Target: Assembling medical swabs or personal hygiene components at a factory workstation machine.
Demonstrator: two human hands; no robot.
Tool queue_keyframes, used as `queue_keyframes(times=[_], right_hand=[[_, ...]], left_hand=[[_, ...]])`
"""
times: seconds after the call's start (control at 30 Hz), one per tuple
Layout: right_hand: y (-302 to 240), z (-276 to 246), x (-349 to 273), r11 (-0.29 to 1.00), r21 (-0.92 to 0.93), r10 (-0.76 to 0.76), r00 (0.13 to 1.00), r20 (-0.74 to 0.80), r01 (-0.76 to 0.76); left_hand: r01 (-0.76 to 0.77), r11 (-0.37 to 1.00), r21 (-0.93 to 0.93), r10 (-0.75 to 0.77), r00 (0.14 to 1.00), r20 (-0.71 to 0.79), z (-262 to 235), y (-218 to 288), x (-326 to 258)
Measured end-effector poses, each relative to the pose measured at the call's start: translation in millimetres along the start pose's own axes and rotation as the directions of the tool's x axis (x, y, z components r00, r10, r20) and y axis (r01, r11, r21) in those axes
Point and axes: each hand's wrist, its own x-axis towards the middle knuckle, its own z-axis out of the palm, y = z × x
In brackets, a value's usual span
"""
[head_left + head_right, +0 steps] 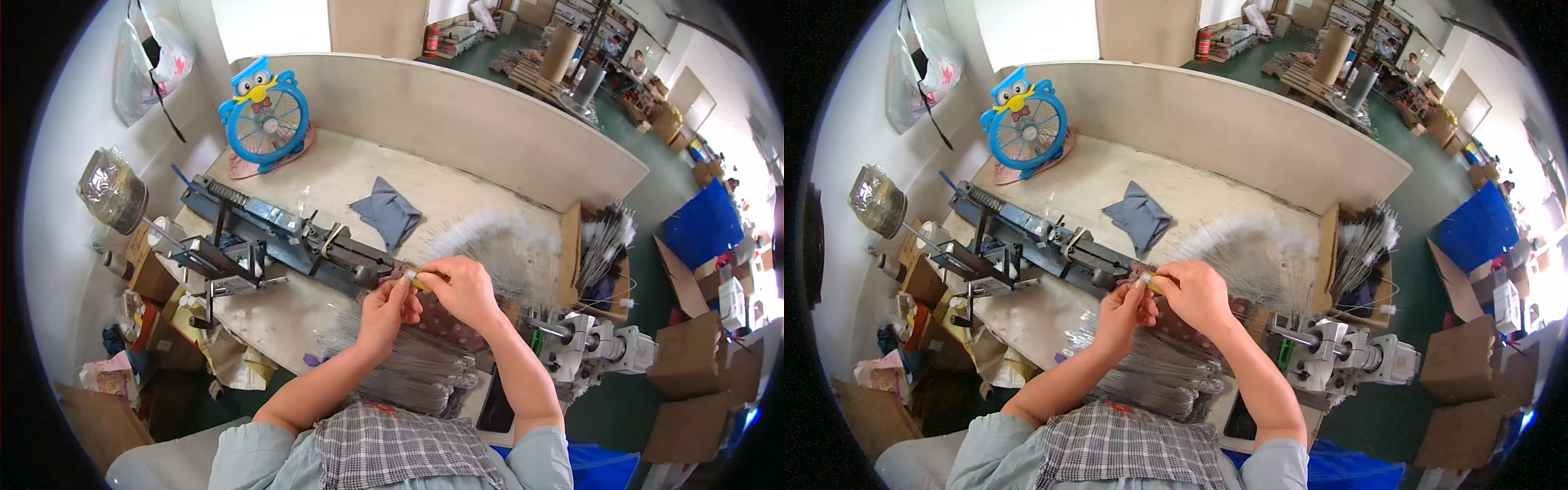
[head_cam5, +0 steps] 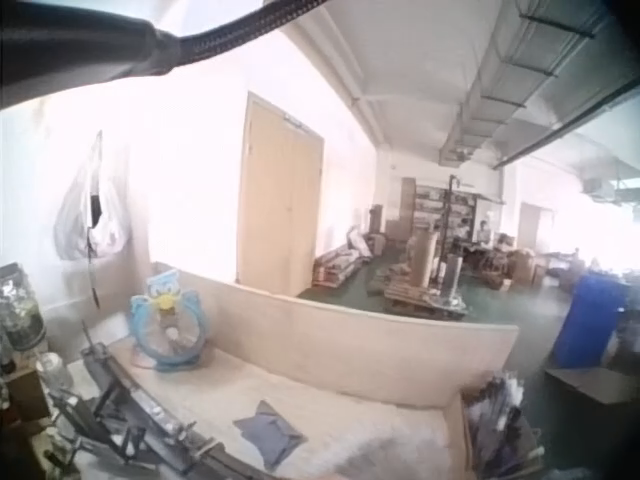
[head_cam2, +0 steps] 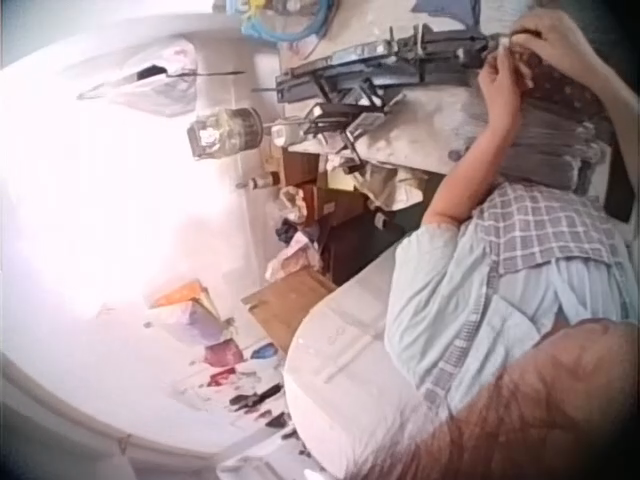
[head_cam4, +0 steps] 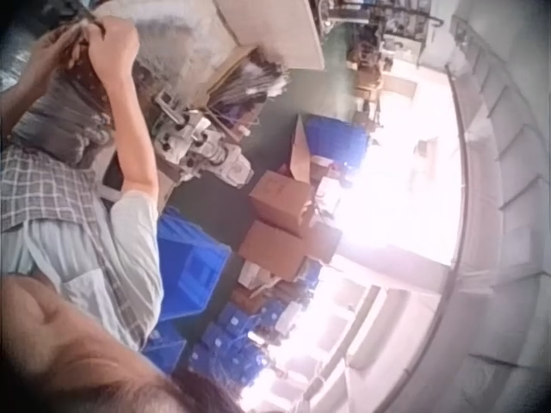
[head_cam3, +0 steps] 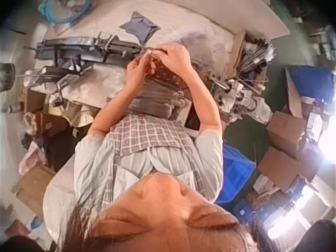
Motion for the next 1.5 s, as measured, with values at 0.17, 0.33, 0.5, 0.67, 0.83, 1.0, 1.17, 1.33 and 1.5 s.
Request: queue_keyframes(times=[0.17, 0.33, 0.5, 0.67, 0.83, 1.0, 1.17, 1.33, 1.5], right_hand=[[-8, 0, 2, 0.989, 0.069, 0.125, 0.991, 0.053, -0.129], [-24, 25, -12, 0.94, -0.311, -0.213, 0.952, -0.219, 0.139], [-18, 26, -14, 0.935, -0.326, -0.245, 0.918, -0.312, 0.138], [-8, 21, -18, 0.92, -0.312, -0.336, 0.888, -0.314, 0.238], [0, 10, -25, 0.919, -0.319, -0.329, 0.895, -0.301, 0.231], [-3, 11, -23, 0.938, -0.246, -0.307, 0.916, -0.26, 0.244], [-6, 15, -18, 0.932, -0.242, -0.326, 0.917, -0.232, 0.27], [-6, 17, -17, 0.941, -0.241, -0.296, 0.924, -0.241, 0.238], [-9, 27, -17, 0.94, -0.25, -0.294, 0.922, -0.252, 0.231]], left_hand=[[0.086, 0.996, -0.022, -0.085, 0.995, 0.042, 1, 2, 5], [0.035, 0.938, -0.345, -0.046, 0.999, -0.024, 4, -1, 3], [0.001, 0.925, -0.381, -0.029, 0.997, -0.068, 7, -5, 2], [-0.087, 0.9, -0.427, 0.065, 0.996, -0.066, 12, -6, 3], [-0.085, 0.935, -0.345, 0.061, 0.995, -0.08, 14, -7, 2], [-0.073, 0.939, -0.337, 0.05, 0.996, -0.076, 13, -8, 2], [-0.079, 0.892, -0.445, 0.06, 0.997, -0.055, 12, -8, 2], [-0.023, 0.865, -0.502, -0.025, 0.996, -0.088, 10, -9, 3], [-0.001, 0.848, -0.531, -0.033, 0.998, -0.055, 8, -8, 3]])
